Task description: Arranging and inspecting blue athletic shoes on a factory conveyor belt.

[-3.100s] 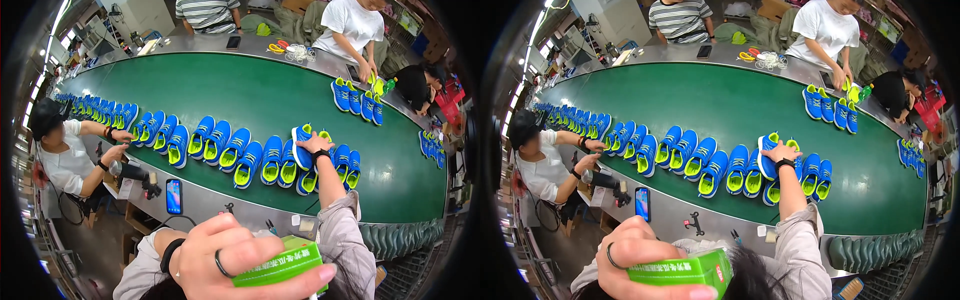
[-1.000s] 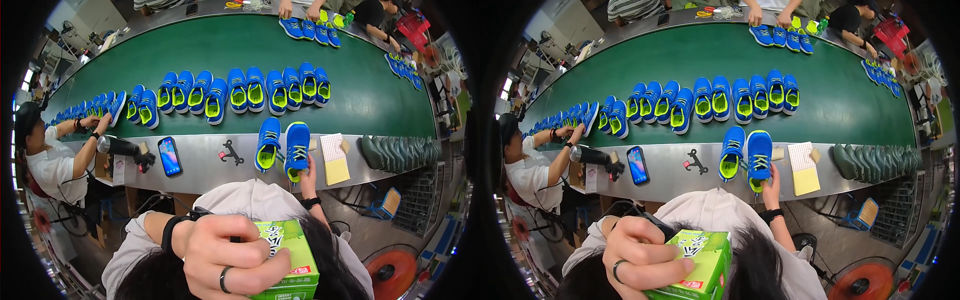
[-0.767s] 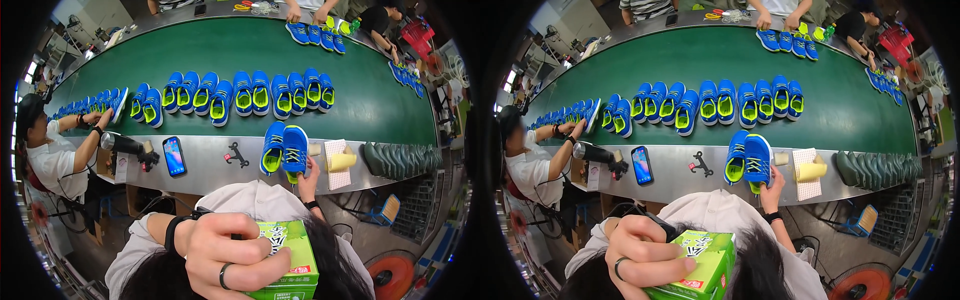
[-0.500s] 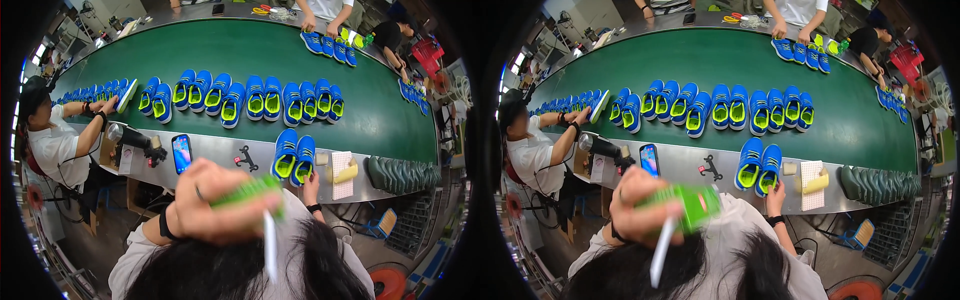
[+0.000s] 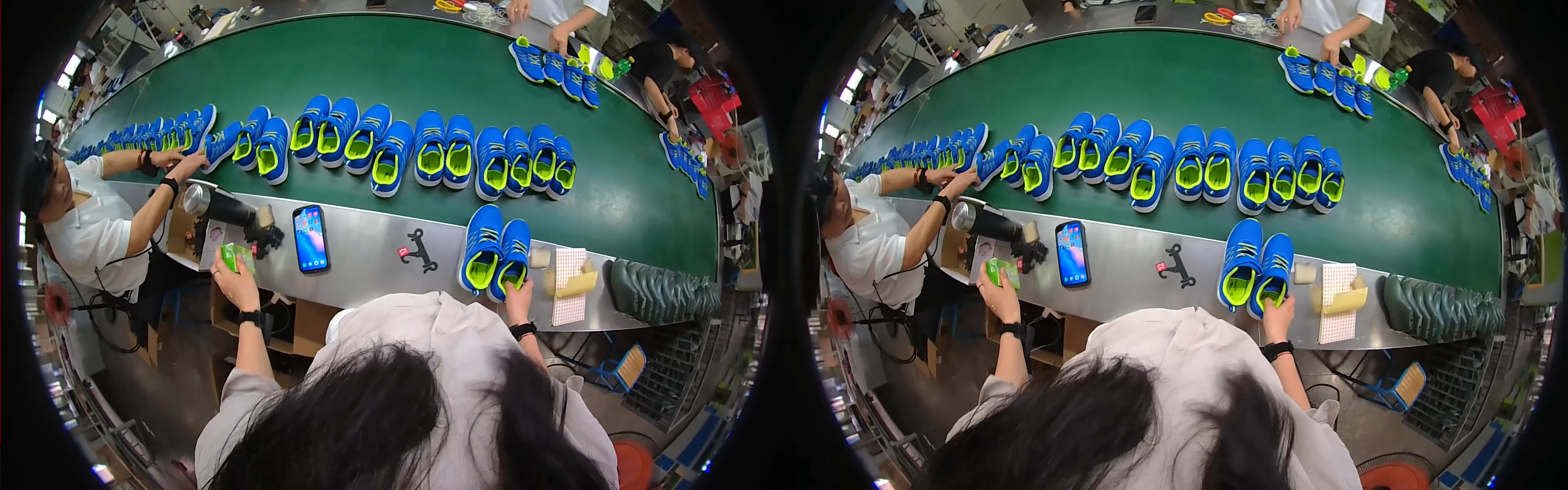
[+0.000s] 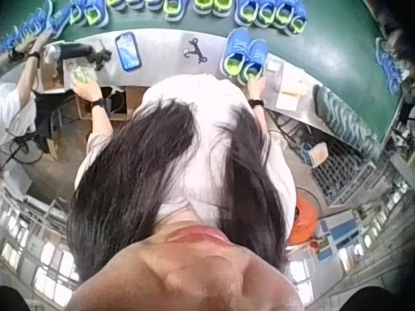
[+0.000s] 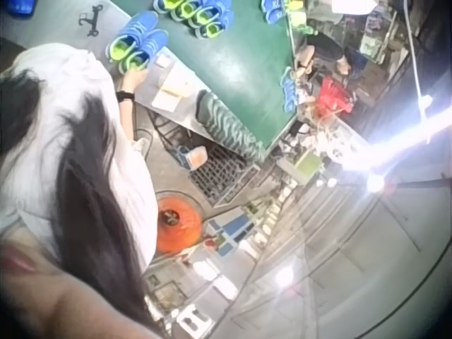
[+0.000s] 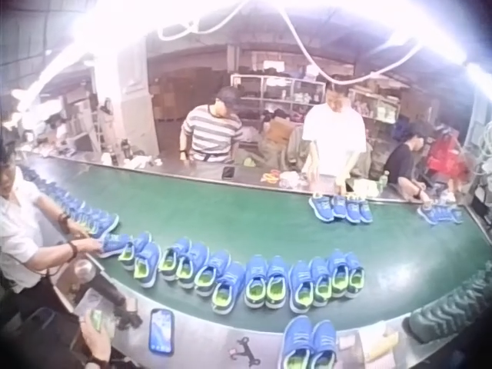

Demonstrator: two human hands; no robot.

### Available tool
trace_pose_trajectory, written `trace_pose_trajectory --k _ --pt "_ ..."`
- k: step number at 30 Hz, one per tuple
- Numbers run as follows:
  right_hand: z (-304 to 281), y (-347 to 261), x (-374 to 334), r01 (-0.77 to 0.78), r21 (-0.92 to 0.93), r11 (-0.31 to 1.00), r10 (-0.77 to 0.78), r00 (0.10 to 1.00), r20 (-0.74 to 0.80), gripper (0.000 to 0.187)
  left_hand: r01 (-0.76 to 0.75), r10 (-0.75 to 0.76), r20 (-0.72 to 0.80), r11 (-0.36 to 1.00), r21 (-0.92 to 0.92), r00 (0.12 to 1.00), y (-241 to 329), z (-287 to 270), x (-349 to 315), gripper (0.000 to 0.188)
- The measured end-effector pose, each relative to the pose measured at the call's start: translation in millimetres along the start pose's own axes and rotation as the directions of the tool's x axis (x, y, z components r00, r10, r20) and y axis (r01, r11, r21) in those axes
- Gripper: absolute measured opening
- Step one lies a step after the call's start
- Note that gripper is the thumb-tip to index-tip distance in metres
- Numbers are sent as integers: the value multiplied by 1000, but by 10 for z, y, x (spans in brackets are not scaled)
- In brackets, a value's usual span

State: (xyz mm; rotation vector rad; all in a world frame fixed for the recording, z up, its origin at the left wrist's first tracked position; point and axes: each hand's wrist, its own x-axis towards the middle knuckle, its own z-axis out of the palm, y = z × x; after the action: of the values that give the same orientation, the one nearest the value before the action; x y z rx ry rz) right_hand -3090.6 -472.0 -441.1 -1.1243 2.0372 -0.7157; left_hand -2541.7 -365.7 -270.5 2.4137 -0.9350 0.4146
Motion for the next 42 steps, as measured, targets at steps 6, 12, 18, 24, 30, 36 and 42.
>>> trace_pose_trajectory --k 6,12,18,24,30,36,42 --pt "-54 5 72 -74 10 997 73 996 50 53 246 -261 -104 960 -138 960 -562 560 -108 61" --pt "-179 250 147 -28 147 989 11 994 110 46 311 -335 -102 930 -198 937 -273 634 -165 67" --pt "-294 50 109 -176 274 946 113 966 231 52 646 -626 -206 762 44 752 587 749 -440 58" --pt "-307 164 274 -256 299 919 149 929 338 51 27 349 722 891 -453 598 1895 1206 -1663 51" --pt "-356 170 289 -175 227 958 97 944 317 51 -189 203 743 976 -104 638 2626 1522 -2159 70" --pt "-354 318 340 -122 250 960 43 953 299 50 -294 361 666 931 -216 653 2511 1547 -2154 54" --pt "-372 188 379 -37 157 987 -12 954 299 47 -263 230 687 963 -59 689 2486 1376 -2062 33"
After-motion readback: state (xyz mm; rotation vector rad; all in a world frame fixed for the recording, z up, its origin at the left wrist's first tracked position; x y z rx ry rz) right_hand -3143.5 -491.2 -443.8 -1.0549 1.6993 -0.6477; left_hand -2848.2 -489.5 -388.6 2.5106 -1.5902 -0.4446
